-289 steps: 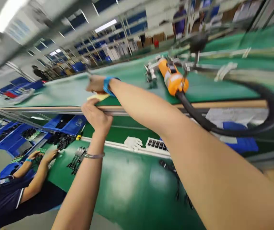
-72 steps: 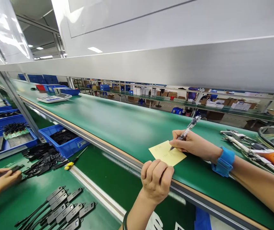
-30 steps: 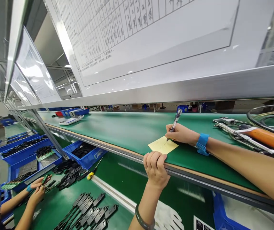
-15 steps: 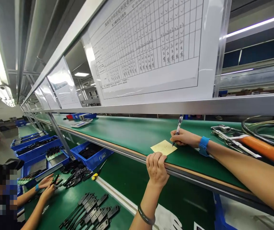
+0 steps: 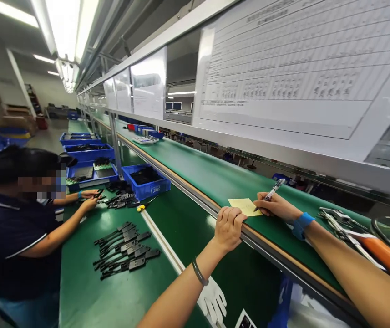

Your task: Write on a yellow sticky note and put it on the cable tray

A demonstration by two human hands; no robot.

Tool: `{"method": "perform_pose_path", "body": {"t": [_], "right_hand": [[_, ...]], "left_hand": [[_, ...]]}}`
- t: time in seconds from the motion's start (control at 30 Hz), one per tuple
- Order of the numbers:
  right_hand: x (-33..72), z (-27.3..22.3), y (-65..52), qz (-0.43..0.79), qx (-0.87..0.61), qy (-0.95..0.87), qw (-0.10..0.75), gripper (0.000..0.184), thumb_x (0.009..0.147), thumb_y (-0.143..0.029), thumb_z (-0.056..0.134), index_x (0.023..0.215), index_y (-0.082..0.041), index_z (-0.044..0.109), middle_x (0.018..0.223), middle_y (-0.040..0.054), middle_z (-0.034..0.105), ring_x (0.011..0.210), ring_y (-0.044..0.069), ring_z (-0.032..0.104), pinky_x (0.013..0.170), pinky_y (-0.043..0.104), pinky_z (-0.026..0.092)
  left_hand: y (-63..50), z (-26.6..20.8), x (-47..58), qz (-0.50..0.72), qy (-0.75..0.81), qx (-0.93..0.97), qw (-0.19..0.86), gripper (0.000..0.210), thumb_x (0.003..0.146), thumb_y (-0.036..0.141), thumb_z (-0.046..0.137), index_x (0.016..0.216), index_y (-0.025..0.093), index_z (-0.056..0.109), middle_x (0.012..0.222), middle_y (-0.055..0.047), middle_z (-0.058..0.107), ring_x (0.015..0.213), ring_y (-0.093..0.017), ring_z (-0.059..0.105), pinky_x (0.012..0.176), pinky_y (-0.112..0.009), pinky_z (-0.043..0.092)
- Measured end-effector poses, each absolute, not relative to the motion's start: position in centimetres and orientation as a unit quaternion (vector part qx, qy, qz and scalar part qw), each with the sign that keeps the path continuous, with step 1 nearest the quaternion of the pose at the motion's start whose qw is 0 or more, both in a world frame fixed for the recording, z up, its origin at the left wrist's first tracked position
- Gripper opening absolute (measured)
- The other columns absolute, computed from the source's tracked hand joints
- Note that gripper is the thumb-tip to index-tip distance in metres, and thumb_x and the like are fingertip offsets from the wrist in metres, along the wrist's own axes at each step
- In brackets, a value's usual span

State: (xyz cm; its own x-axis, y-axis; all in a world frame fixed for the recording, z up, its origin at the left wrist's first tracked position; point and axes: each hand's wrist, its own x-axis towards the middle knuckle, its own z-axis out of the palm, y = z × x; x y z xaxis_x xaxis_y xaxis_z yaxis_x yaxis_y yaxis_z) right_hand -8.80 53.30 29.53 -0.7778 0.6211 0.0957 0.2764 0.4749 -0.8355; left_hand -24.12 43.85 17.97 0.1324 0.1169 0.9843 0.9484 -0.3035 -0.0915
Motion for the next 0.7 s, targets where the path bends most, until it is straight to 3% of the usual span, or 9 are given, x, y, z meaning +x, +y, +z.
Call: {"method": "perform_pose_path", "body": {"t": [0.4, 0.7], "right_hand": [[-8.18, 29.61, 53.77, 0.431, -0.274, -0.843, 0.166, 0.04, 0.072, -0.046, 0.068, 0.059, -0.02, 0.041, 0.048, -0.005, 0.045, 0.046, 0.009, 0.036, 0.045, 0.024, 0.023], [-7.83, 29.28, 54.29, 0.446, -0.284, -0.825, 0.197, 0.037, 0.074, -0.042, 0.066, 0.06, -0.021, 0.038, 0.045, -0.0062, 0.041, 0.044, 0.009, 0.032, 0.043, 0.026, 0.017]], "left_hand": [[43.99, 18.03, -23.93, -0.493, -0.433, -0.621, 0.429, 0.028, 0.074, 0.016, 0.05, 0.102, 0.018, 0.05, 0.099, -0.007, 0.059, 0.095, -0.019, 0.053, 0.096, -0.035, 0.039], [43.9, 18.08, -23.9, -0.484, -0.44, -0.623, 0.428, 0.033, 0.071, 0.012, 0.048, 0.103, 0.017, 0.05, 0.099, -0.007, 0.058, 0.095, -0.019, 0.053, 0.097, -0.036, 0.037]]}}
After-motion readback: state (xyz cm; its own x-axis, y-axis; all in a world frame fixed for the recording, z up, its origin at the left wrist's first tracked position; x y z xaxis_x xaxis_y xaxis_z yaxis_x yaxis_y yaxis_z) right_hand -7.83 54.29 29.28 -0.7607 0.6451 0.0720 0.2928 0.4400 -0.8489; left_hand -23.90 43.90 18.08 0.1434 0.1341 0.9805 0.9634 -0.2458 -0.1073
